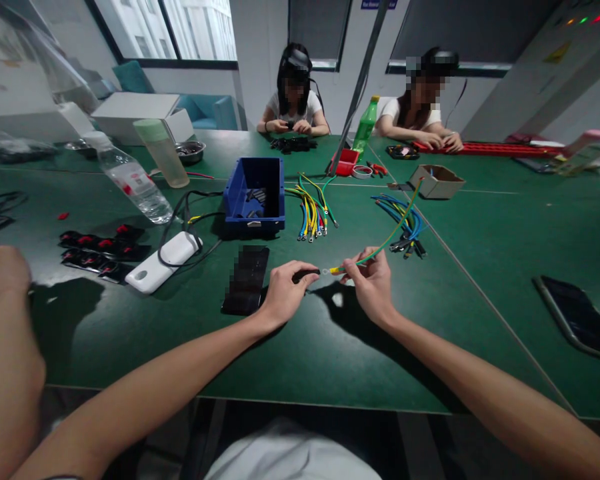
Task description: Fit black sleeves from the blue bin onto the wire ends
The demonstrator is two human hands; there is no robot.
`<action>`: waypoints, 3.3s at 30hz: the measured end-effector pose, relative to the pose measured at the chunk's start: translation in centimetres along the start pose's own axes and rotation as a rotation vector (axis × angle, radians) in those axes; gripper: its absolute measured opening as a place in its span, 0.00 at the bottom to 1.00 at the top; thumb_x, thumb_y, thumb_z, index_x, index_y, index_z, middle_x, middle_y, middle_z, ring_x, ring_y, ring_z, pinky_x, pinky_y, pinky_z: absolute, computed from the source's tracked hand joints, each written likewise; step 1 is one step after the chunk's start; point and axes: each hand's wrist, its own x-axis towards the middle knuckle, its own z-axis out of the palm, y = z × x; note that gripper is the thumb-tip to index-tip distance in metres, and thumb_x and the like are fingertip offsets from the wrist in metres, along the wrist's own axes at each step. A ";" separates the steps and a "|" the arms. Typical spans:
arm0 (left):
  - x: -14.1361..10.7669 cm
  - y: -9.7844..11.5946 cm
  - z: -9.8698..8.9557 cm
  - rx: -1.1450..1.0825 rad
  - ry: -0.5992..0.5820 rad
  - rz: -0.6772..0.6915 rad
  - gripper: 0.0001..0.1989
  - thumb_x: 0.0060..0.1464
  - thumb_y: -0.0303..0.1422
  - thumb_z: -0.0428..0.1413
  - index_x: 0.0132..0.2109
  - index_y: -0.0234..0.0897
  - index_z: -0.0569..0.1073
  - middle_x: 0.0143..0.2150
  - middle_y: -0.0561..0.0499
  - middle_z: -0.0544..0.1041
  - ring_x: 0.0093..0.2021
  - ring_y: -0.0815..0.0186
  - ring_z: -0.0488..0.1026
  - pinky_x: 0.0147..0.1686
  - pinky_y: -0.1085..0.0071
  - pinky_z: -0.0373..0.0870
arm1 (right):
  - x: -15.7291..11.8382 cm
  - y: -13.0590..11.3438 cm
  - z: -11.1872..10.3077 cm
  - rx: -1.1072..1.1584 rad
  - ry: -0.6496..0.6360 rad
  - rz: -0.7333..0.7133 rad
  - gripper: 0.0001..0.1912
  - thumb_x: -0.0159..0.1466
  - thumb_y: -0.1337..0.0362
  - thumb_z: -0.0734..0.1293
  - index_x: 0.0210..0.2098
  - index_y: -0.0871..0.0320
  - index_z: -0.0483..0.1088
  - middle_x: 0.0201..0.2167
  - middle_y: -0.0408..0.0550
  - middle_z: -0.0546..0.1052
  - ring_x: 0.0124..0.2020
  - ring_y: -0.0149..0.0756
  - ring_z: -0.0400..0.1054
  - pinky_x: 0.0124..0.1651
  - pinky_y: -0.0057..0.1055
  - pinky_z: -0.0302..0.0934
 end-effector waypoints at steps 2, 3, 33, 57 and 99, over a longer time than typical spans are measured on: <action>0.0 -0.1 0.0 -0.002 -0.002 -0.002 0.05 0.54 0.30 0.59 0.38 0.39 0.79 0.36 0.51 0.80 0.37 0.66 0.75 0.40 0.70 0.69 | -0.1 0.0 0.1 0.012 -0.010 0.002 0.19 0.57 0.58 0.71 0.35 0.51 0.54 0.27 0.35 0.65 0.24 0.30 0.70 0.24 0.28 0.67; 0.0 -0.1 0.0 -0.001 -0.006 -0.003 0.04 0.54 0.30 0.59 0.37 0.38 0.79 0.35 0.51 0.80 0.36 0.66 0.75 0.39 0.71 0.68 | -0.1 0.0 0.1 0.017 -0.012 0.005 0.19 0.57 0.58 0.71 0.35 0.51 0.54 0.27 0.35 0.65 0.24 0.30 0.70 0.23 0.28 0.67; -0.1 -0.2 0.3 -0.021 -0.042 0.070 0.04 0.54 0.28 0.58 0.38 0.36 0.76 0.37 0.49 0.78 0.39 0.65 0.74 0.42 0.68 0.71 | -0.1 -0.3 0.3 -0.035 0.006 -0.011 0.22 0.54 0.56 0.73 0.34 0.52 0.55 0.25 0.35 0.66 0.21 0.30 0.69 0.21 0.27 0.67; 0.0 0.2 0.2 0.001 -0.046 0.059 0.05 0.54 0.29 0.57 0.39 0.37 0.76 0.37 0.49 0.79 0.39 0.65 0.75 0.40 0.69 0.70 | -0.1 0.0 0.0 -0.015 0.004 -0.014 0.20 0.55 0.57 0.73 0.34 0.52 0.56 0.27 0.36 0.66 0.24 0.32 0.71 0.23 0.28 0.68; 0.0 0.1 0.3 0.031 -0.018 0.064 0.04 0.53 0.28 0.59 0.38 0.37 0.77 0.37 0.50 0.79 0.38 0.64 0.75 0.40 0.68 0.70 | 0.2 -0.1 0.2 0.024 -0.029 0.038 0.20 0.53 0.57 0.73 0.33 0.52 0.56 0.25 0.35 0.65 0.24 0.35 0.73 0.18 0.26 0.65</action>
